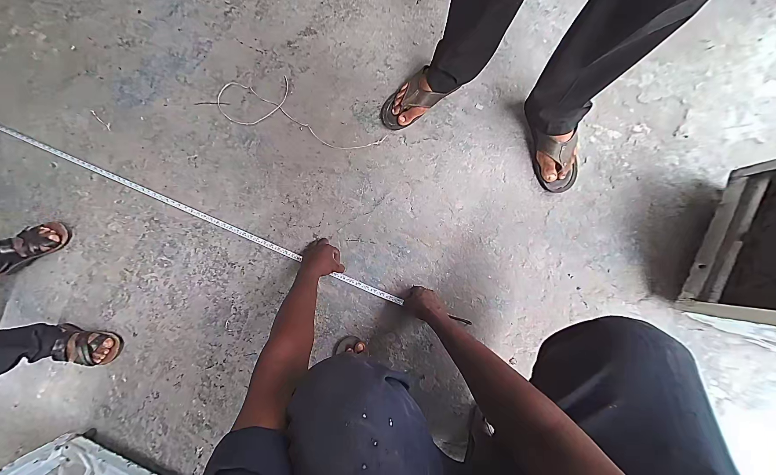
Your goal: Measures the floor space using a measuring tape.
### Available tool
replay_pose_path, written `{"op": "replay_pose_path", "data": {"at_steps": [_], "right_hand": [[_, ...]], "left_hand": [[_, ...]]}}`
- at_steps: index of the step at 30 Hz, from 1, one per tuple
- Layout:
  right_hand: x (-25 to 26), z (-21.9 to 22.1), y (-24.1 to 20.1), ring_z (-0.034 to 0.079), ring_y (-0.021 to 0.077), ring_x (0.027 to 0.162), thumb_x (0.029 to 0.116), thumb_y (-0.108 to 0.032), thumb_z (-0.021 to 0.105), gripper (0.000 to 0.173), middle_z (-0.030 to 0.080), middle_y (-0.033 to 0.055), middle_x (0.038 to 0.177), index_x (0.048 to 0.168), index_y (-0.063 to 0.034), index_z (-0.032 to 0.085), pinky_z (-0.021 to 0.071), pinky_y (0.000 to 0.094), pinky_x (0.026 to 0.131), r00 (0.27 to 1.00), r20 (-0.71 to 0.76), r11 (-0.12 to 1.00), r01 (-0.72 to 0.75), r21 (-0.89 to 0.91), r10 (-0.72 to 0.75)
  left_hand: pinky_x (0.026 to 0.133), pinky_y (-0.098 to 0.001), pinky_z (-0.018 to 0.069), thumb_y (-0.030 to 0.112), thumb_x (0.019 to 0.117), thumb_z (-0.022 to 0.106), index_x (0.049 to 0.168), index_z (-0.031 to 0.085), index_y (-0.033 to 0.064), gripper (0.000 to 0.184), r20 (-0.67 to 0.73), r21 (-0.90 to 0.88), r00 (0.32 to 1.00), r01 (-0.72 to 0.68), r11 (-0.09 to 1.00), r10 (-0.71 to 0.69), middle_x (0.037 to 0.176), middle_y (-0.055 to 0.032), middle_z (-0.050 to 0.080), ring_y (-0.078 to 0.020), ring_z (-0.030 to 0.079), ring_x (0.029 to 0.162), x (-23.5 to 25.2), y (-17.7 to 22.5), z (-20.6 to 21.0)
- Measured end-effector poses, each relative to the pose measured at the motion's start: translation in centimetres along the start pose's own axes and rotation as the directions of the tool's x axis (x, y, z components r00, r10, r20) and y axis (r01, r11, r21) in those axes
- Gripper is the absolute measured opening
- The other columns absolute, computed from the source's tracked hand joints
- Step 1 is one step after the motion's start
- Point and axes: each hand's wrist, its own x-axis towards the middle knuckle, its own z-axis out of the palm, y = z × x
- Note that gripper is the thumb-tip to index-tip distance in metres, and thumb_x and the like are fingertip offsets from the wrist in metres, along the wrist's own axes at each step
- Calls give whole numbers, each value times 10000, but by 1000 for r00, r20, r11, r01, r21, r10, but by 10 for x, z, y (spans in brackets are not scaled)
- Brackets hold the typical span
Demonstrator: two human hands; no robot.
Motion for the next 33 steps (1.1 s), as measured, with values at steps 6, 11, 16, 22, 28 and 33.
{"op": "replay_pose_path", "data": {"at_steps": [6,11,16,22,28,33], "right_hand": [[0,-1,0,642,355,1195,914,-363,624,391,678,187,1238,1156,-61,679,519,600,936,1000,11,1000,-5,3,5],[2,-1,1,642,353,1197,915,-366,620,394,680,185,1238,1165,-67,678,517,604,940,1000,14,1000,6,-2,-6],[-1,-1,2,626,359,1228,933,-350,600,397,668,180,1275,1213,-76,662,509,610,957,1000,26,1000,18,-8,-17],[-2,2,7,632,360,1214,970,-342,565,351,682,173,1250,1192,-97,683,503,619,955,998,28,998,63,5,-64],[-1,8,15,646,354,1181,978,-312,552,313,693,166,1212,1176,-110,687,509,611,936,991,33,992,126,16,-126],[-4,12,27,637,362,1194,982,-306,534,329,684,178,1228,1188,-91,672,502,617,944,991,64,993,118,-3,-117]], "left_hand": [[958,-629,502,567,725,832,905,769,212,403,-11,6,1000,5,1000,-5,1183,-119,644,-352,567,1216,2,-1,4],[944,-634,506,568,725,837,906,768,221,397,2,11,1000,19,1000,-19,1192,-109,643,-351,567,1215,1,0,2],[952,-637,497,559,731,838,923,769,215,400,9,-2,1000,26,1000,-26,1213,-117,635,-359,552,1236,-1,2,0],[952,-644,495,568,737,831,910,770,223,392,14,9,1000,10,1000,-10,1212,-111,638,-359,547,1245,0,1,0],[920,-661,495,548,737,843,890,765,213,376,15,5,1000,19,1000,-19,1193,-103,641,-351,565,1215,-1,3,-3],[906,-665,497,543,750,839,886,759,204,374,34,11,999,6,1000,-7,1190,-121,639,-368,571,1199,-1,4,1]]}}
